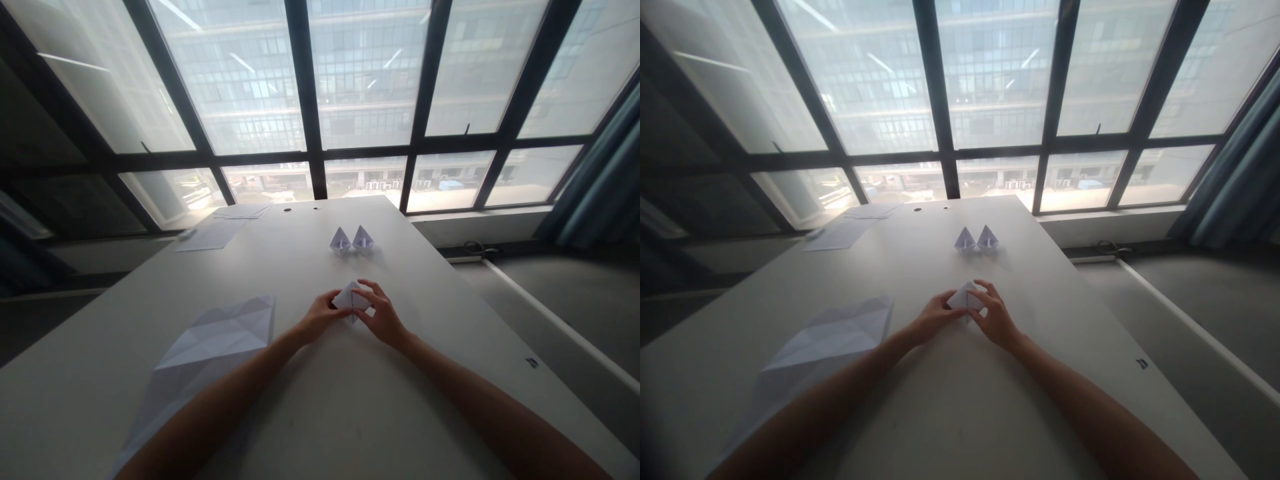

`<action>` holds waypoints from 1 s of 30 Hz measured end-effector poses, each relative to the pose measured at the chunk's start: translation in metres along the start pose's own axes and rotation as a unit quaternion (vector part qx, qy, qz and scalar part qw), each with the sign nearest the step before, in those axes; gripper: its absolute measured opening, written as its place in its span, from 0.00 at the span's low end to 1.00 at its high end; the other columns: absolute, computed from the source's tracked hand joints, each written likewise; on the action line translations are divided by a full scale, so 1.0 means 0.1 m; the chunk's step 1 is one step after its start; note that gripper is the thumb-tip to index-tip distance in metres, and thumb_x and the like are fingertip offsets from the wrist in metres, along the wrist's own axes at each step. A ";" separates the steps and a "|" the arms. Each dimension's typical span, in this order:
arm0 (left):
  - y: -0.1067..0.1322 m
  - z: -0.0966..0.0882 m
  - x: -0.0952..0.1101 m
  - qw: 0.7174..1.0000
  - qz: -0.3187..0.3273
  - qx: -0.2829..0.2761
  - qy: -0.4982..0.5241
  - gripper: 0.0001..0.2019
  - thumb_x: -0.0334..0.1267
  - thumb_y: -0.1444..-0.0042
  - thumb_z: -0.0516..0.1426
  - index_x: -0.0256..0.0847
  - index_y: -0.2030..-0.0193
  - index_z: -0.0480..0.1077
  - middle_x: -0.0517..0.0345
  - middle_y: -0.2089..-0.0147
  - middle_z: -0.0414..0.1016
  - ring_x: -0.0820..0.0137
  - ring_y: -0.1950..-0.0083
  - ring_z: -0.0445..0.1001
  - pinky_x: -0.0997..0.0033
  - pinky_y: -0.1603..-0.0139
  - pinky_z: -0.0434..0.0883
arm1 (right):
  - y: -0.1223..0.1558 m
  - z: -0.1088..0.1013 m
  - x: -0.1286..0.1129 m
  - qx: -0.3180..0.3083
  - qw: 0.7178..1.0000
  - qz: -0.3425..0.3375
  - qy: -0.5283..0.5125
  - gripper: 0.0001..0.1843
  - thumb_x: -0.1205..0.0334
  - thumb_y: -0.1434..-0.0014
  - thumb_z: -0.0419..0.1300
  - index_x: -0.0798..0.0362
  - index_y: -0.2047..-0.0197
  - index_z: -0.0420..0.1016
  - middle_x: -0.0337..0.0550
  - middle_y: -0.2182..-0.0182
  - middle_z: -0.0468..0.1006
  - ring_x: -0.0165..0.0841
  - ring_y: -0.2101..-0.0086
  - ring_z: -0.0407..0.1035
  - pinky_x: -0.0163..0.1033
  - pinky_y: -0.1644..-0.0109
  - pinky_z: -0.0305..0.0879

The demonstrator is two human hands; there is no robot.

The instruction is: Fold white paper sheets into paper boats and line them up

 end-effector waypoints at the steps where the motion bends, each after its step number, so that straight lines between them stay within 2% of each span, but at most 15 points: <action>1: 0.01 0.00 0.01 1.000 -0.004 -0.005 -0.017 0.25 0.48 0.52 0.66 0.31 0.53 0.74 0.51 0.62 0.76 0.68 0.64 0.72 0.73 0.64 0.67 | 0.00 0.01 -0.01 0.005 1.000 0.014 -0.016 0.26 0.62 0.44 0.62 0.47 0.41 0.69 0.52 0.40 0.63 0.42 0.45 0.64 0.44 0.51 0.71; 3: 0.02 0.00 0.03 0.999 -0.014 -0.002 -0.047 0.22 0.50 0.50 0.65 0.29 0.61 0.75 0.55 0.69 0.74 0.71 0.69 0.69 0.75 0.69 0.64 | 0.01 0.04 -0.01 0.012 0.998 0.044 -0.044 0.32 0.61 0.46 0.63 0.48 0.38 0.65 0.53 0.42 0.65 0.41 0.50 0.67 0.40 0.58 0.72; 6: 0.03 -0.01 0.04 0.998 -0.017 -0.005 -0.057 0.22 0.51 0.51 0.64 0.29 0.63 0.75 0.57 0.71 0.71 0.72 0.71 0.67 0.76 0.71 0.61 | 0.01 0.07 0.04 0.022 0.992 0.098 -0.076 0.33 0.59 0.47 0.63 0.51 0.38 0.63 0.49 0.54 0.73 0.34 0.63 0.70 0.37 0.64 0.71; 8: 0.04 0.00 0.04 0.998 -0.016 -0.025 -0.058 0.22 0.52 0.51 0.64 0.30 0.63 0.75 0.57 0.71 0.71 0.72 0.71 0.66 0.76 0.71 0.60 | 0.00 0.07 0.09 0.004 0.986 0.134 -0.102 0.24 0.57 0.45 0.61 0.55 0.45 0.70 0.43 0.65 0.75 0.32 0.70 0.69 0.35 0.69 0.69; 10: 0.03 0.00 0.04 0.996 -0.019 -0.034 -0.076 0.22 0.53 0.50 0.63 0.30 0.66 0.75 0.58 0.73 0.69 0.73 0.72 0.64 0.76 0.72 0.58 | 0.00 0.07 0.14 -0.026 0.979 0.159 -0.122 0.15 0.54 0.44 0.60 0.56 0.58 0.75 0.39 0.73 0.73 0.30 0.74 0.67 0.34 0.73 0.67; 12: 0.03 0.01 0.04 0.994 -0.020 -0.027 -0.101 0.23 0.55 0.49 0.61 0.31 0.70 0.73 0.60 0.75 0.66 0.74 0.74 0.62 0.76 0.74 0.56 | -0.01 0.06 0.17 -0.042 0.976 0.168 -0.132 0.14 0.52 0.44 0.60 0.56 0.66 0.74 0.38 0.76 0.71 0.29 0.77 0.65 0.33 0.76 0.64; 17: 0.02 0.02 0.05 0.991 -0.004 -0.042 -0.124 0.24 0.57 0.49 0.61 0.31 0.69 0.74 0.60 0.76 0.64 0.74 0.74 0.61 0.76 0.74 0.55 | 0.00 0.05 0.18 -0.052 0.979 0.161 -0.114 0.13 0.53 0.45 0.61 0.54 0.73 0.71 0.34 0.80 0.67 0.28 0.78 0.62 0.31 0.77 0.58; 25: 0.02 0.01 0.02 0.989 -0.019 -0.052 -0.136 0.23 0.56 0.50 0.62 0.31 0.69 0.75 0.60 0.76 0.65 0.74 0.75 0.61 0.76 0.75 0.54 | 0.00 0.06 0.17 -0.064 0.981 0.151 -0.107 0.17 0.51 0.44 0.59 0.53 0.76 0.64 0.32 0.81 0.61 0.26 0.79 0.55 0.31 0.77 0.50; 30: -0.01 0.01 -0.01 0.985 0.025 -0.039 -0.165 0.23 0.56 0.48 0.60 0.33 0.69 0.72 0.61 0.75 0.64 0.75 0.73 0.60 0.76 0.75 0.55 | -0.03 0.05 0.19 -0.074 0.983 0.137 -0.094 0.18 0.52 0.44 0.59 0.52 0.78 0.60 0.32 0.81 0.57 0.25 0.78 0.52 0.32 0.76 0.47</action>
Point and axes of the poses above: each hand's wrist, its own y-axis away from the middle knuckle, its own z-axis out of the palm, x = y × z, the point moved 1 cm from there along -y, towards the middle knuckle
